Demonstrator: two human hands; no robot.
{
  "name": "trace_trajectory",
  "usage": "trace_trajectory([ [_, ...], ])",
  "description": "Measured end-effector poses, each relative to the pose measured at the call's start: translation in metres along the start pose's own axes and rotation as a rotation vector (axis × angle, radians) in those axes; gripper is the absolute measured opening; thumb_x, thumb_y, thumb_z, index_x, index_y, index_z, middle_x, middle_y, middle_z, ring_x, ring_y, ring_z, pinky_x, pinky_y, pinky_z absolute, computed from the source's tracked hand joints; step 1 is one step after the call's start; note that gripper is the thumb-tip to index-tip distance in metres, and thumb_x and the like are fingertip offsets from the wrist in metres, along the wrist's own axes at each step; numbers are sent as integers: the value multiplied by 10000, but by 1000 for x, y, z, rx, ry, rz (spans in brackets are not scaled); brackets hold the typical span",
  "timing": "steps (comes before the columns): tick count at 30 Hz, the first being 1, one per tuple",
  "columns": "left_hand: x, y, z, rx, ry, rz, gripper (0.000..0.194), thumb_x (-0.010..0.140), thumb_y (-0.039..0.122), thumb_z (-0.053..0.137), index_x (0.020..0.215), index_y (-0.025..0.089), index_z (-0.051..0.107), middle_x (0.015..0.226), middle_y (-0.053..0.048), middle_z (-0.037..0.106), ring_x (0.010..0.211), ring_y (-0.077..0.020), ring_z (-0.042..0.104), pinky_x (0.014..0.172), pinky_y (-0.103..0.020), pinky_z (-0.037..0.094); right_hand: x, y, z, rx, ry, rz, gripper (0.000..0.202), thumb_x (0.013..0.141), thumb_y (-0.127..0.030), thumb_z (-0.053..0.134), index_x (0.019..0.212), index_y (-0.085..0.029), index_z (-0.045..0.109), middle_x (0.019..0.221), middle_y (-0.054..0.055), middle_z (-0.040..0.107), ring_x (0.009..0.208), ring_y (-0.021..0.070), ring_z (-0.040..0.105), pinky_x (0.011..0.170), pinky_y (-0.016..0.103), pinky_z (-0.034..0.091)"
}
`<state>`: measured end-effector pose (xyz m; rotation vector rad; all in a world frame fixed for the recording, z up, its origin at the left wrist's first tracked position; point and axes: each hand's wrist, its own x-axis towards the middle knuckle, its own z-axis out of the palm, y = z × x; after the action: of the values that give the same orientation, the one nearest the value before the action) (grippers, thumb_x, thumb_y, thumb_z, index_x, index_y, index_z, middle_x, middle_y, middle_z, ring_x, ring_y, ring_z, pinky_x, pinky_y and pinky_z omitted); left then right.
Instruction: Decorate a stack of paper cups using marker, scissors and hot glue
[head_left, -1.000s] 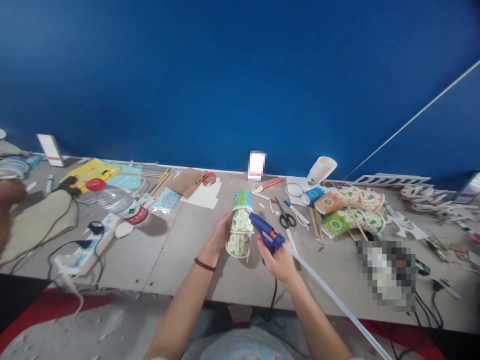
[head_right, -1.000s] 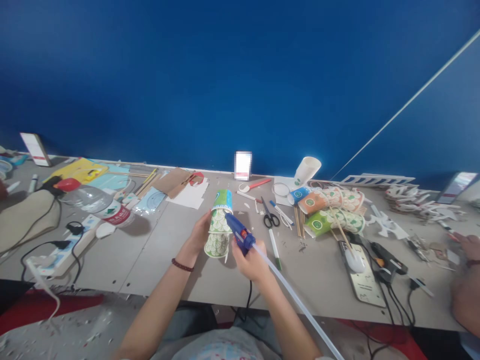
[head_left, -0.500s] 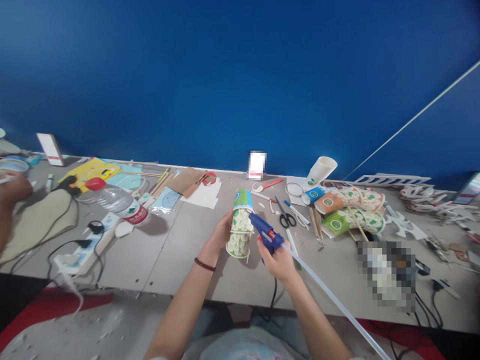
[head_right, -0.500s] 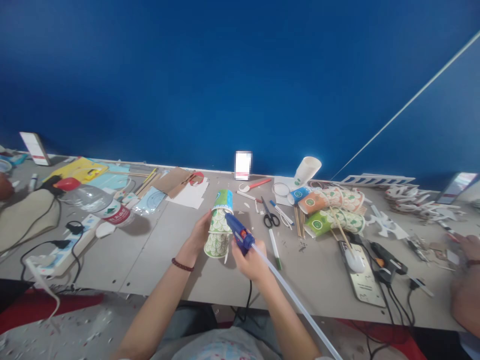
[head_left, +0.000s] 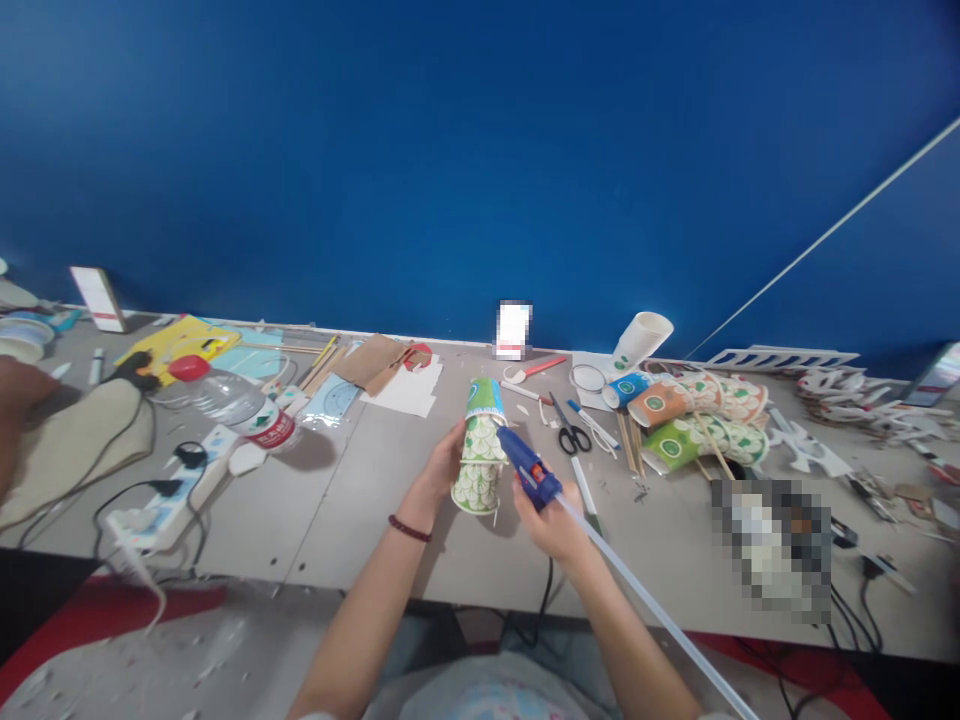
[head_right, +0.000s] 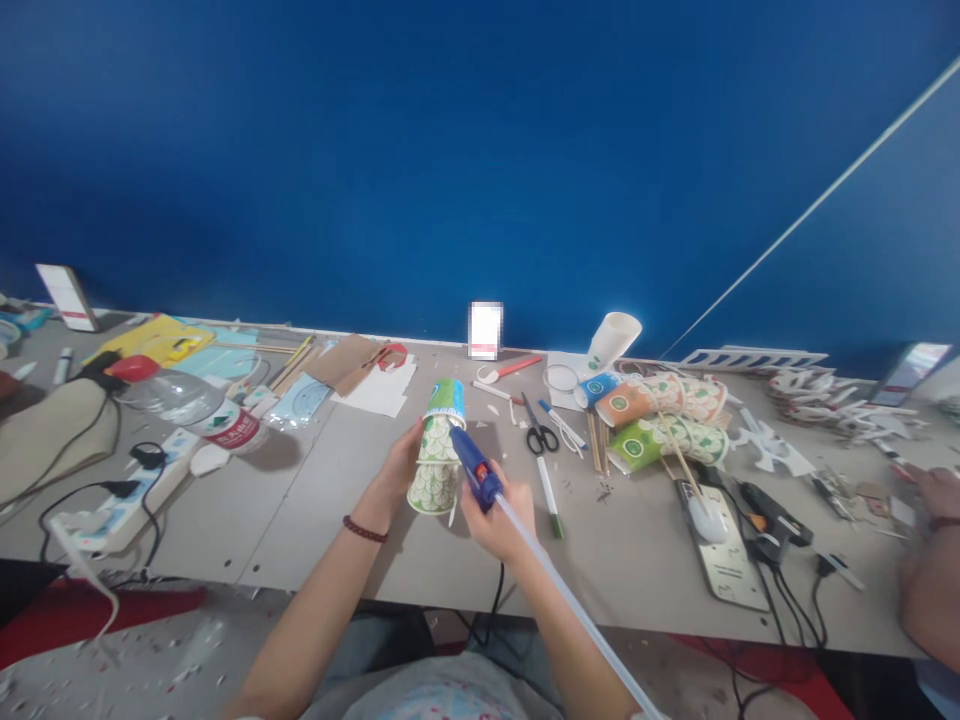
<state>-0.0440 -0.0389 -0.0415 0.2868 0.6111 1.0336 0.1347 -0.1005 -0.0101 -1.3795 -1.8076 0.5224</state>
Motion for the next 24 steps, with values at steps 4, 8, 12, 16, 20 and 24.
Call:
trace_trajectory([
  [4, 1, -1, -1, 6, 27, -4, 402, 885, 431, 516, 1022, 84, 666, 898, -129, 725, 768, -238, 693, 751, -353, 534, 0, 0, -1, -59, 11, -54, 229, 813, -366, 513, 839, -179, 642, 539, 29, 619, 471, 166, 605, 469, 230, 427],
  [8, 1, 0, 2, -4, 60, -2, 419, 909, 425, 470, 1019, 72, 667, 896, -138, 725, 772, -235, 694, 764, -347, 530, -1, 0, 0, -152, 45, -113, 208, 808, -348, 518, 822, -175, 631, 497, 4, 571, 409, 141, 542, 437, 227, 364],
  [12, -1, 0, 5, 12, 83, 4, 436, 932, 414, 420, 1017, 65, 668, 880, -139, 726, 774, -240, 692, 775, -357, 526, -2, -1, 0, -196, 42, -134, 182, 820, -333, 510, 782, -180, 601, 497, -2, 557, 408, 133, 525, 435, 227, 337],
  [16, -1, -1, 5, 19, 85, 28, 412, 926, 397, 441, 1027, 68, 667, 900, -134, 727, 776, -236, 692, 781, -357, 528, -2, 0, 0, -196, 35, -136, 174, 820, -327, 509, 805, -178, 597, 507, 0, 561, 411, 138, 527, 439, 232, 343],
  [20, -1, -1, 3, 49, 114, 59, 371, 889, 404, 518, 1004, 84, 667, 844, -122, 726, 721, -234, 692, 707, -344, 540, -3, 1, 0, -194, 44, -141, 193, 818, -331, 504, 831, -177, 619, 496, 0, 561, 397, 138, 520, 433, 236, 343],
  [24, 1, -2, 0, 66, 120, 74, 360, 862, 408, 561, 994, 90, 667, 806, -116, 722, 694, -232, 691, 695, -344, 542, -5, 1, 0, -194, 52, -133, 201, 811, -340, 508, 800, -177, 625, 481, -2, 550, 387, 140, 521, 423, 236, 338],
])
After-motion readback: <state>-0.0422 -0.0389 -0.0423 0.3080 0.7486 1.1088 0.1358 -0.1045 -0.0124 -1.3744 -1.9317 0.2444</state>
